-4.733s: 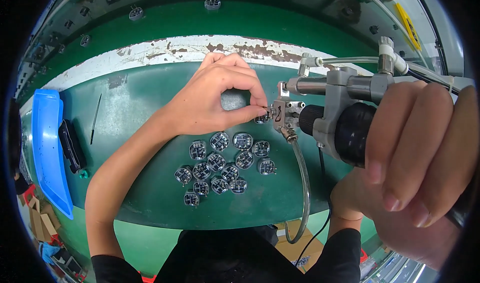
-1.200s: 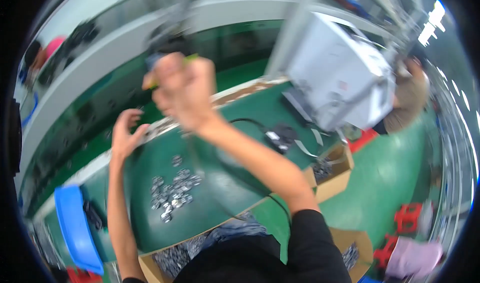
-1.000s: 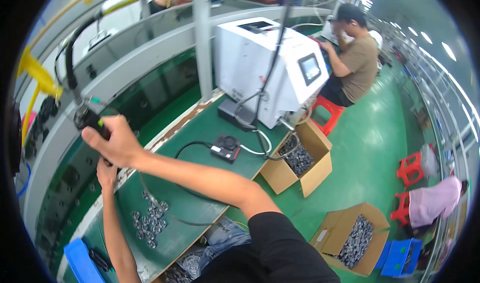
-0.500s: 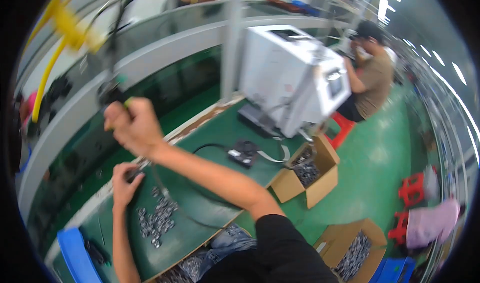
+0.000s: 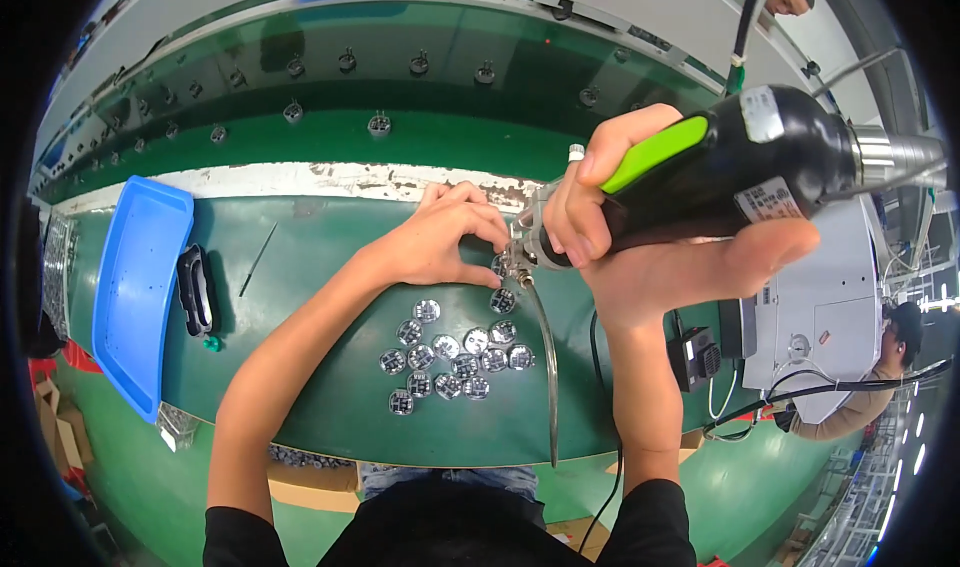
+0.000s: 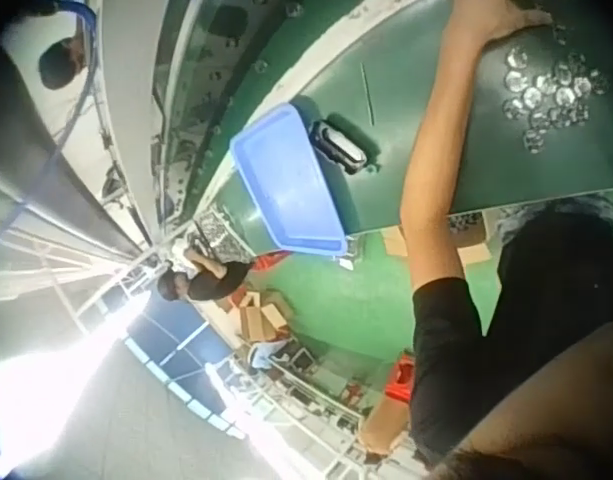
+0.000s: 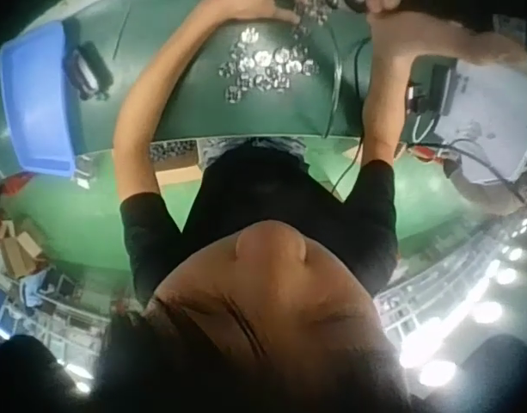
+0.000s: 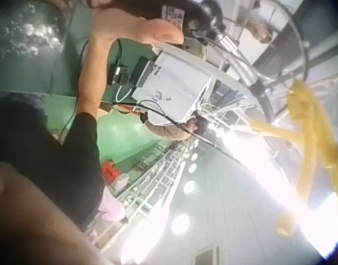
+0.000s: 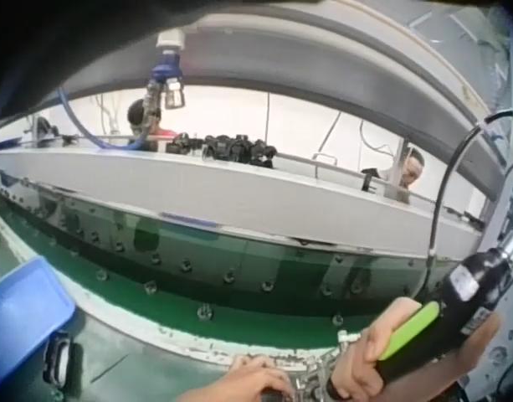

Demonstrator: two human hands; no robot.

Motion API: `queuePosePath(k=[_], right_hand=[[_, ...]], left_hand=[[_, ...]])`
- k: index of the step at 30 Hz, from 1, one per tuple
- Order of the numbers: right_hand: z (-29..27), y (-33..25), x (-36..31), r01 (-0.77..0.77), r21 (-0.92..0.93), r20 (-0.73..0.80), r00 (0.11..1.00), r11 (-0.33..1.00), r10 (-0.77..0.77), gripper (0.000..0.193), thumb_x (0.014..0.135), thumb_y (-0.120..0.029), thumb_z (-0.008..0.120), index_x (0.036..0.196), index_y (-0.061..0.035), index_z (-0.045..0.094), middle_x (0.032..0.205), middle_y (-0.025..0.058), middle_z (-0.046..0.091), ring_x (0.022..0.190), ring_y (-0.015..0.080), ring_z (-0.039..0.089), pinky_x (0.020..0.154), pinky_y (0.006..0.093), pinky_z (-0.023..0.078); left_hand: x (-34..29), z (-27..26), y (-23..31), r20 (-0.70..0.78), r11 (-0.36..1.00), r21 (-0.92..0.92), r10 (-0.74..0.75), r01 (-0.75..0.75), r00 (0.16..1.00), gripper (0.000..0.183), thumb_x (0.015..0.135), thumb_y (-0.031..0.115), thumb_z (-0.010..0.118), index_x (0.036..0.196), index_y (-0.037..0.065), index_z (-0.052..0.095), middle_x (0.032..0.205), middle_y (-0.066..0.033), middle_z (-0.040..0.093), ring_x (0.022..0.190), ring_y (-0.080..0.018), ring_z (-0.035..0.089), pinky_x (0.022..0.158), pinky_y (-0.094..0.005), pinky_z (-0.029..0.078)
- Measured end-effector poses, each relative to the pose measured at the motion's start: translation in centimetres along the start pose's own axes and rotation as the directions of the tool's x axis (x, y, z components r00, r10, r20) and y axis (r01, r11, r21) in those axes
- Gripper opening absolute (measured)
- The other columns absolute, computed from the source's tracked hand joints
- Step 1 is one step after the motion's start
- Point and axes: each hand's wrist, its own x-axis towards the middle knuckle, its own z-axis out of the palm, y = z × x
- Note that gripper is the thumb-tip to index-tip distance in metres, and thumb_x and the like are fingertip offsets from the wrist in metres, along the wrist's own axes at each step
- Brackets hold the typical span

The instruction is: The person assembles small circular electronic components on a green assembly line table using an electric screwdriver.

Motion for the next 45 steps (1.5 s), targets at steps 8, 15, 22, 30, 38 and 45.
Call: queuePosePath(k=[8, 15, 22, 30, 38, 45], right_hand=[[-0.7, 1.0, 0.2, -0.053, 0.046, -0.051, 0.997, 0.998, 0.055, 0.104, 0.072, -0.106, 0.034, 0.088, -0.0047, 0.053, 0.05, -0.0012, 0.04, 0.036, 0.0113, 0.035, 0.037, 0.0289, 0.032], [-0.5, 1.1, 0.2, -0.055, 0.044, -0.056, 0.997, 0.998, 0.057, 0.104, 0.072, -0.105, 0.035, 0.089, -0.0042, 0.054, 0.05, -0.0012, 0.04, 0.036, 0.0114, 0.035, 0.037, 0.0288, 0.032], [-0.3, 1.5, 0.3, -0.076, 0.049, -0.058, 0.995, 0.996, 0.078, 0.104, 0.07, -0.106, 0.036, 0.089, -0.0045, 0.053, 0.05, -0.001, 0.04, 0.037, 0.0117, 0.035, 0.037, 0.0288, 0.032], [0.6, 1.6, 0.1, -0.12, -0.066, -0.184, 0.977, 0.991, 0.106, 0.103, 0.069, -0.105, 0.041, 0.089, -0.0043, 0.052, 0.051, -0.001, 0.041, 0.038, 0.0122, 0.036, 0.038, 0.029, 0.032], [-0.1, -2.3, -1.0, -0.021, -0.024, 0.081, 0.996, 0.999, 0.023, 0.097, 0.077, -0.099, 0.045, 0.1, -0.0051, 0.054, 0.057, -0.0016, 0.045, 0.042, 0.0105, 0.041, 0.041, 0.0278, 0.037], [-0.4, -0.4, -0.8, -0.064, -0.013, -0.075, 0.995, 0.998, 0.063, 0.105, 0.073, -0.104, 0.037, 0.094, -0.003, 0.055, 0.052, -0.0017, 0.04, 0.038, 0.0116, 0.037, 0.039, 0.0289, 0.034]], left_hand=[[0.3, 0.1, 0.3, 0.063, 0.998, 0.013, -0.057, 0.056, 0.996, 0.036, 0.072, 0.031, 0.09, 0.099, 0.012, 0.076, 0.116, 0.0046, 0.069, 0.121, -0.0214, 0.049, 0.107, -0.0434, 0.028], [0.3, 0.1, 0.4, 0.062, 0.998, 0.023, -0.059, 0.058, 0.996, 0.037, 0.072, 0.032, 0.09, 0.099, 0.01, 0.075, 0.115, 0.0038, 0.069, 0.121, -0.0221, 0.048, 0.107, -0.0431, 0.028], [0.2, 0.0, 0.3, 0.026, 0.999, 0.023, -0.038, 0.038, 0.999, 0.04, 0.071, 0.032, 0.091, 0.097, 0.007, 0.075, 0.114, 0.0017, 0.069, 0.12, -0.0224, 0.049, 0.106, -0.0412, 0.029], [0.3, 0.1, 0.2, 0.021, 0.999, 0.036, -0.04, 0.039, 0.999, 0.04, 0.069, 0.031, 0.092, 0.096, 0.008, 0.075, 0.111, 0.0018, 0.069, 0.12, -0.0214, 0.05, 0.106, -0.0402, 0.03], [0.3, -0.2, 0.2, 0.04, 0.994, -0.058, -0.086, 0.088, 0.995, 0.038, 0.068, 0.03, 0.093, 0.099, 0.016, 0.077, 0.095, 0.0072, 0.066, 0.122, -0.0192, 0.053, 0.109, -0.0421, 0.028], [0.3, -0.1, 0.2, 0.049, 0.994, -0.054, -0.093, 0.096, 0.994, 0.039, 0.068, 0.03, 0.093, 0.102, 0.017, 0.079, 0.094, 0.0078, 0.065, 0.119, -0.0178, 0.053, 0.109, -0.0412, 0.027]])
